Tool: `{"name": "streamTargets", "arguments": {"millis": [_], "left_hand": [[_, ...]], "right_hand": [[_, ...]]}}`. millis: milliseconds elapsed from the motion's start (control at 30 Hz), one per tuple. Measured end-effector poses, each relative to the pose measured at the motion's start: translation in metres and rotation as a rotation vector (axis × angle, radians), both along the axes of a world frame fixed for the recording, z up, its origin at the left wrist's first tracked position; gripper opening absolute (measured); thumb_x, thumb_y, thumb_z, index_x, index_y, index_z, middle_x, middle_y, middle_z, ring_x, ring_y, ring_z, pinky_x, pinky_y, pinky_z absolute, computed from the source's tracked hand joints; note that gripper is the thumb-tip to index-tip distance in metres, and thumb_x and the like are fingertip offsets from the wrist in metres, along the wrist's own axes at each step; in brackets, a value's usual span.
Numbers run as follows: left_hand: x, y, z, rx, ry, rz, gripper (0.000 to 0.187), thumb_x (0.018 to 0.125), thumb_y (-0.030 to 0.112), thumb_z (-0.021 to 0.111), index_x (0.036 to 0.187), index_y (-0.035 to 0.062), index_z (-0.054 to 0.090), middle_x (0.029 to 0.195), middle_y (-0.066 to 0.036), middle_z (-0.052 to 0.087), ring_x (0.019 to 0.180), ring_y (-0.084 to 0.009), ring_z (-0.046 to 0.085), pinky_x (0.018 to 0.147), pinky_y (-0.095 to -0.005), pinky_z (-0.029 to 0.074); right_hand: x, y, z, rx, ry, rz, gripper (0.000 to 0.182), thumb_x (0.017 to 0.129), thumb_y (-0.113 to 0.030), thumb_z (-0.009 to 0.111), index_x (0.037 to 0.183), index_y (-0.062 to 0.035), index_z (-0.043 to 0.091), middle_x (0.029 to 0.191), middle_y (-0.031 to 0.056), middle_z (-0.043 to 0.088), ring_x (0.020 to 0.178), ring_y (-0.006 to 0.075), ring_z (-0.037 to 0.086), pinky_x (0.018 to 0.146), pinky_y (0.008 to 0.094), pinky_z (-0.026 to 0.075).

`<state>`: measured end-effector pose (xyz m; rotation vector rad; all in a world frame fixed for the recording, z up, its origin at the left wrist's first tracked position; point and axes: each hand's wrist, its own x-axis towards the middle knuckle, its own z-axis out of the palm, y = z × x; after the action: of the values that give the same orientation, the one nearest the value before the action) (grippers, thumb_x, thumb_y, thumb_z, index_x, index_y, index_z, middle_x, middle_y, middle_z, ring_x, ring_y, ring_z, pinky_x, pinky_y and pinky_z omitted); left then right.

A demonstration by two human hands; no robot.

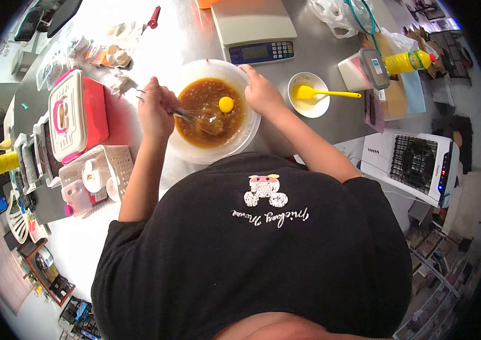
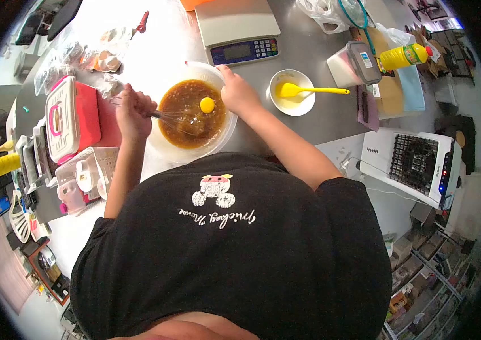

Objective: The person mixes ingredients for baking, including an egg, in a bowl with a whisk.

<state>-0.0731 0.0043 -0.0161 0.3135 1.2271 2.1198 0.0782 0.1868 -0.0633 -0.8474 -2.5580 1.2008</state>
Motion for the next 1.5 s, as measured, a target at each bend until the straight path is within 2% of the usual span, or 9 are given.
{"name": "streamTargets", "arguments": {"millis": [300, 667, 800, 933, 1000, 1100, 1233, 1367, 1500], "left_hand": [[-0.001, 0.026, -0.004, 0.299, -0.01, 0.017, 0.039, 0.092, 0.032, 0.047, 0.06, 0.0118, 0.037, 0.048, 0.0, 0.031, 0.046, -0.0131, 0.029, 0.046, -0.03, 0.027], [-0.043, 0.013, -0.021, -0.015, 0.334, 0.16, 0.034, 0.093, 0.025, 0.048, 0.063, 0.0134, 0.035, 0.046, 0.002, 0.028, 0.037, -0.01, 0.024, 0.037, -0.0265, 0.022], [-0.048, 0.043, -0.048, 0.293, 0.189, 0.203, 0.038, 0.089, 0.031, 0.054, 0.062, 0.012, 0.036, 0.049, -0.001, 0.033, 0.04, -0.0114, 0.028, 0.041, -0.0286, 0.028], [-0.003, 0.033, -0.051, 0.127, -0.225, 0.179, 0.036, 0.089, 0.03, 0.053, 0.063, 0.0121, 0.037, 0.047, 0.0, 0.031, 0.039, -0.0135, 0.03, 0.041, -0.0298, 0.03], [-0.009, 0.013, -0.045, -0.038, -0.044, -0.104, 0.035, 0.089, 0.033, 0.05, 0.064, 0.0136, 0.035, 0.048, 0.001, 0.028, 0.042, -0.0138, 0.028, 0.043, -0.031, 0.029], [-0.046, 0.016, -0.031, -0.093, 0.247, -0.03, 0.034, 0.091, 0.026, 0.051, 0.063, 0.0116, 0.039, 0.048, 0.001, 0.036, 0.039, -0.0103, 0.033, 0.038, -0.0277, 0.029], [-0.051, 0.055, -0.042, 0.178, 0.131, 0.097, 0.034, 0.09, 0.027, 0.051, 0.064, 0.0123, 0.037, 0.049, 0.001, 0.034, 0.041, -0.0108, 0.031, 0.04, -0.0283, 0.027], [-0.026, 0.035, -0.053, 0.059, -0.022, -0.173, 0.036, 0.088, 0.034, 0.05, 0.062, 0.0158, 0.034, 0.049, 0.001, 0.03, 0.044, -0.0125, 0.031, 0.044, -0.029, 0.029], [-0.042, 0.037, -0.024, -0.138, 0.321, -0.149, 0.034, 0.092, 0.025, 0.049, 0.063, 0.0124, 0.035, 0.049, 0.001, 0.033, 0.039, -0.0094, 0.029, 0.039, -0.0274, 0.029]], "right_hand": [[-0.01, 0.002, -0.002, 0.054, -0.095, -0.002, 0.05, 0.076, -0.003, 0.038, 0.125, -0.0131, 0.041, 0.106, 0.023, 0.057, 0.097, 0.0386, 0.056, 0.083, 0.0451, 0.044], [-0.008, 0.004, -0.015, 0.12, 0.04, 0.006, 0.054, 0.078, -0.003, 0.039, 0.127, -0.0222, 0.046, 0.101, 0.0207, 0.059, 0.09, 0.0368, 0.057, 0.078, 0.0432, 0.047], [-0.009, 0.0, -0.016, 0.176, 0.087, -0.015, 0.054, 0.078, -0.003, 0.04, 0.127, -0.0236, 0.046, 0.096, 0.0198, 0.06, 0.087, 0.036, 0.058, 0.076, 0.0433, 0.047], [-0.01, -0.005, -0.005, 0.139, -0.082, -0.077, 0.054, 0.077, -0.003, 0.039, 0.127, -0.0217, 0.045, 0.093, 0.0193, 0.06, 0.085, 0.0359, 0.058, 0.074, 0.0444, 0.047], [-0.009, -0.004, -0.007, 0.136, -0.088, -0.074, 0.053, 0.077, -0.004, 0.039, 0.127, -0.0204, 0.045, 0.092, 0.0196, 0.06, 0.085, 0.0363, 0.059, 0.074, 0.0453, 0.047], [-0.009, -0.001, -0.012, 0.157, -0.008, -0.047, 0.053, 0.077, -0.005, 0.039, 0.127, -0.0204, 0.045, 0.092, 0.02, 0.06, 0.084, 0.0361, 0.059, 0.073, 0.0454, 0.047], [-0.007, -0.003, -0.013, 0.168, -0.009, -0.039, 0.053, 0.078, -0.006, 0.039, 0.128, -0.0207, 0.044, 0.093, 0.0192, 0.06, 0.084, 0.0358, 0.059, 0.073, 0.0455, 0.047], [-0.008, -0.004, -0.007, 0.174, -0.098, -0.051, 0.052, 0.078, -0.007, 0.04, 0.128, -0.0216, 0.045, 0.096, 0.0179, 0.06, 0.084, 0.0358, 0.059, 0.074, 0.0451, 0.048], [-0.008, -0.004, -0.014, 0.154, -0.022, -0.074, 0.053, 0.078, -0.003, 0.039, 0.127, -0.0222, 0.046, 0.093, 0.02, 0.059, 0.084, 0.0367, 0.058, 0.074, 0.0439, 0.046]]}}
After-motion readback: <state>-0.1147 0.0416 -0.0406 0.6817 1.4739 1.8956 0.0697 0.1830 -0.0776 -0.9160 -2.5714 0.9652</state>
